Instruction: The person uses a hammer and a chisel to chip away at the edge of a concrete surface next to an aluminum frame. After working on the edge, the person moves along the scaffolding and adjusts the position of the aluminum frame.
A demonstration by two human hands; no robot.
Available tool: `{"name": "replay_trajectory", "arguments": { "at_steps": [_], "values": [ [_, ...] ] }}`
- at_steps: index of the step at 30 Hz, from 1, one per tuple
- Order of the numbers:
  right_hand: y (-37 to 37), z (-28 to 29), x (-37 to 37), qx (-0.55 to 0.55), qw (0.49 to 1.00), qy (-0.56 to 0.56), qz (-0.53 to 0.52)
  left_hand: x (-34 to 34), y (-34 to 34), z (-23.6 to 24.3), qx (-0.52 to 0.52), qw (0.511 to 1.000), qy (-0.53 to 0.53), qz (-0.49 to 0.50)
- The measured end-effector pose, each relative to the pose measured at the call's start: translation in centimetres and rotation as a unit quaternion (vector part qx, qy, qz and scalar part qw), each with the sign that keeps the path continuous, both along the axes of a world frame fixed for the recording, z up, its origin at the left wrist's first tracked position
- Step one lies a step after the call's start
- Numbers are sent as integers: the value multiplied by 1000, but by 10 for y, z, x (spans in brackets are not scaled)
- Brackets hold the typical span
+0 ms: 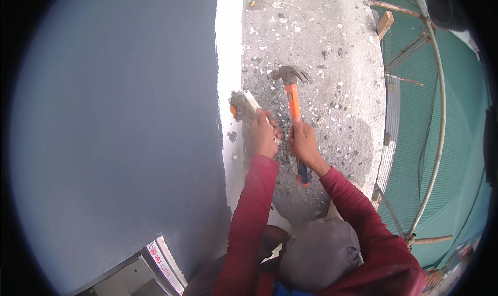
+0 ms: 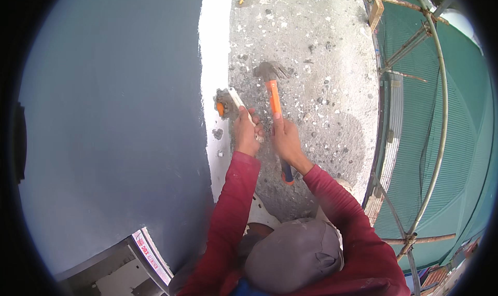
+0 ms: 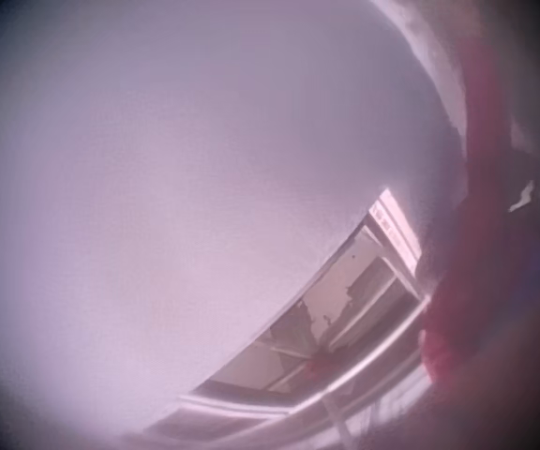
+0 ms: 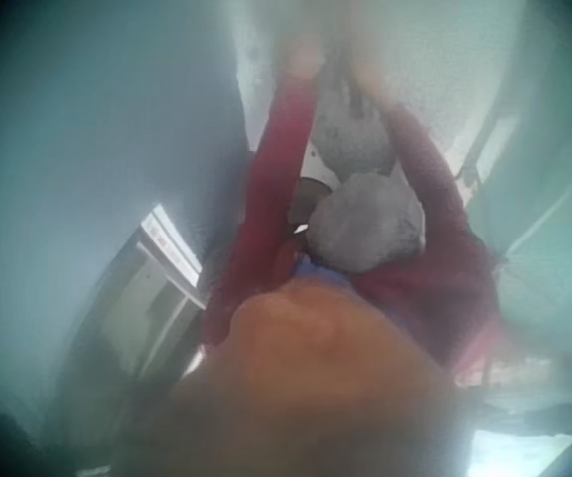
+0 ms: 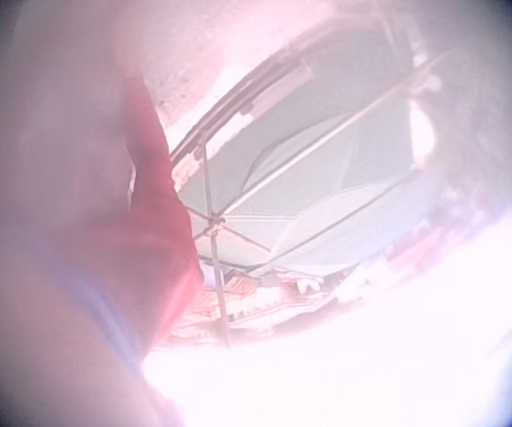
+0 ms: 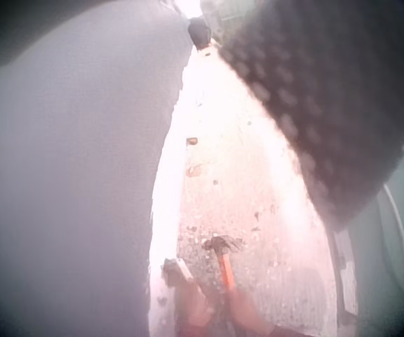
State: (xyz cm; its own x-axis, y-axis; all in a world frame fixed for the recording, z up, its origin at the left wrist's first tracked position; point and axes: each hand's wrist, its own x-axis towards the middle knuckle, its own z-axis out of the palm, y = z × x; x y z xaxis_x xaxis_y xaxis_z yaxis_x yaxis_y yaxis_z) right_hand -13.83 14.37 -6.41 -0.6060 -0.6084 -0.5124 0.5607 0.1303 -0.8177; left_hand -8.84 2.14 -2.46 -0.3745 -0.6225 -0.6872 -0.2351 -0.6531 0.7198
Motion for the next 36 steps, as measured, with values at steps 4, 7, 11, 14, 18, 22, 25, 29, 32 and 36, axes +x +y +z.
{"name": "replay_trajectory", "arguments": {
  "at_steps": [4,7,11,14,18,22,25,29,32,36],
  "values": [
    [15,-5,8,43,998,22,31,42,-1,-43,-172,969,-169,-61],
    [18,-7,18,43,998,31,43,62,-32,-71,-266,937,-209,-92],
    [14,-4,26,25,998,21,51,84,-20,-73,-285,915,-250,-139],
    [11,1,25,40,996,71,37,100,22,-52,-386,838,-314,-224],
    [11,4,18,39,996,80,21,70,6,-31,-400,834,-311,-220],
    [17,4,11,58,996,70,23,40,-17,-25,-240,907,-306,-165],
    [22,2,7,64,996,53,15,61,10,-26,-161,904,-362,-159],
    [25,-2,2,75,995,59,13,94,21,-31,-354,857,-313,-204],
    [22,-5,-2,82,995,58,3,78,-11,-33,-399,862,-257,-177],
    [25,-2,-10,89,993,81,11,62,-6,-22,-127,947,-265,-129]
  ]
}}
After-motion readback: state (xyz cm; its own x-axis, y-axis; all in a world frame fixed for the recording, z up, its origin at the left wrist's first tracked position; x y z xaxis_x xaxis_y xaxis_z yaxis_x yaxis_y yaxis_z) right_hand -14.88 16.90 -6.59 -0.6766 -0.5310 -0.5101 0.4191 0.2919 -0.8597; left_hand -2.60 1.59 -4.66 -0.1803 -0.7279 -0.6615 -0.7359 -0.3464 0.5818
